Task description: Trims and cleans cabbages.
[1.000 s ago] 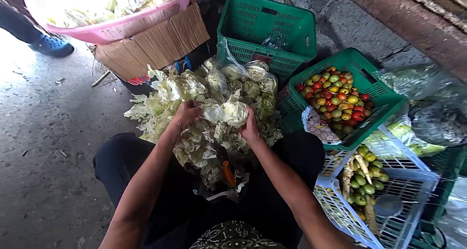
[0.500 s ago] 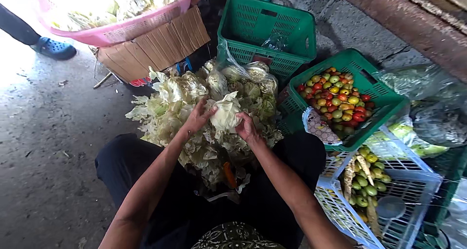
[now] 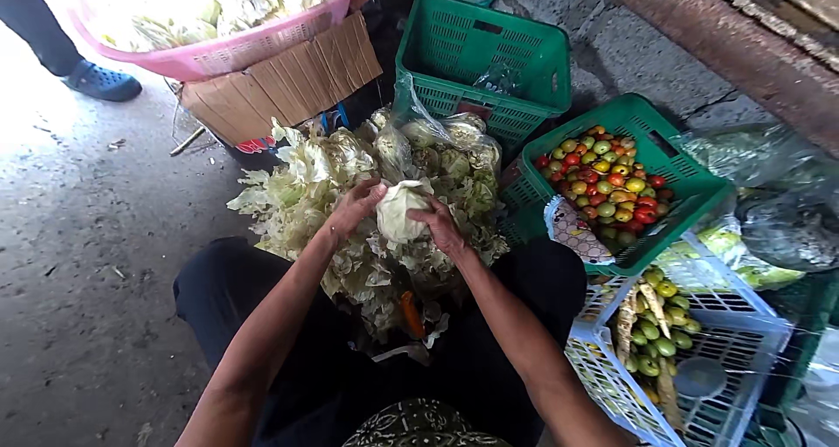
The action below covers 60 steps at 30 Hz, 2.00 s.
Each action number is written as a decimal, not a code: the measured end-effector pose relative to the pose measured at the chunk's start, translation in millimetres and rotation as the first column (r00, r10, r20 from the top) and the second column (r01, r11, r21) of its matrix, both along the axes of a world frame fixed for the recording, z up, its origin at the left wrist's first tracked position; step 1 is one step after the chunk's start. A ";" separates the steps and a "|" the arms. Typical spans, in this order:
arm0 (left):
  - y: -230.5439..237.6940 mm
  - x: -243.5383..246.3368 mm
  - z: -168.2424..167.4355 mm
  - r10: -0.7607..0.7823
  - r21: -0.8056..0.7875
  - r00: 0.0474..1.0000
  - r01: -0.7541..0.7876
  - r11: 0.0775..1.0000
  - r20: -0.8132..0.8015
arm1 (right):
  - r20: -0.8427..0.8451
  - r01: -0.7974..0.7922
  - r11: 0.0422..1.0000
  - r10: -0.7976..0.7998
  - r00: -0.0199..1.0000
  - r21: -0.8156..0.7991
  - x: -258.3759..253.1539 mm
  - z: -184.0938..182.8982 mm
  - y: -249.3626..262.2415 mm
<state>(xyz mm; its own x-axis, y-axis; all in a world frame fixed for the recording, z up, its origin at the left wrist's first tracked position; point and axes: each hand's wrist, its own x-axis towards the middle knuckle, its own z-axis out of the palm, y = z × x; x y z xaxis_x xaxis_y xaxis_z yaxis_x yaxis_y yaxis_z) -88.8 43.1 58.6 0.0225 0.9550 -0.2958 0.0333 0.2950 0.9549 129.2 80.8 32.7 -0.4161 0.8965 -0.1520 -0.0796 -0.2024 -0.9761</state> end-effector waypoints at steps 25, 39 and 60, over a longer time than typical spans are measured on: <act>4.9 11.2 -9.2 0.084 0.495 0.793 0.290 0.819 -0.604 | -0.268 0.150 0.783 -0.376 0.887 -0.603 -6.7 4.7 4.8; 0.3 12.3 1.1 -0.115 0.162 0.957 0.162 0.973 -0.267 | -0.272 0.193 0.736 -0.460 0.845 -0.649 -9.2 10.9 3.2; 0.6 20.1 -0.1 -0.014 0.288 0.974 0.081 0.954 -0.226 | -0.121 0.138 0.961 -0.171 0.978 -0.238 -9.8 13.7 -5.3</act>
<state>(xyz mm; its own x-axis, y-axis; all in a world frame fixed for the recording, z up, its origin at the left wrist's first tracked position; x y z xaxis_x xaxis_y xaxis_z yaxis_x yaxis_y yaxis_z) -68.8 43.7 58.4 0.0365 0.9993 -0.0051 0.2585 -0.0045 0.9660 119.4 75.5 46.4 -0.3069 0.9001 -0.3092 -0.2592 -0.3916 -0.8829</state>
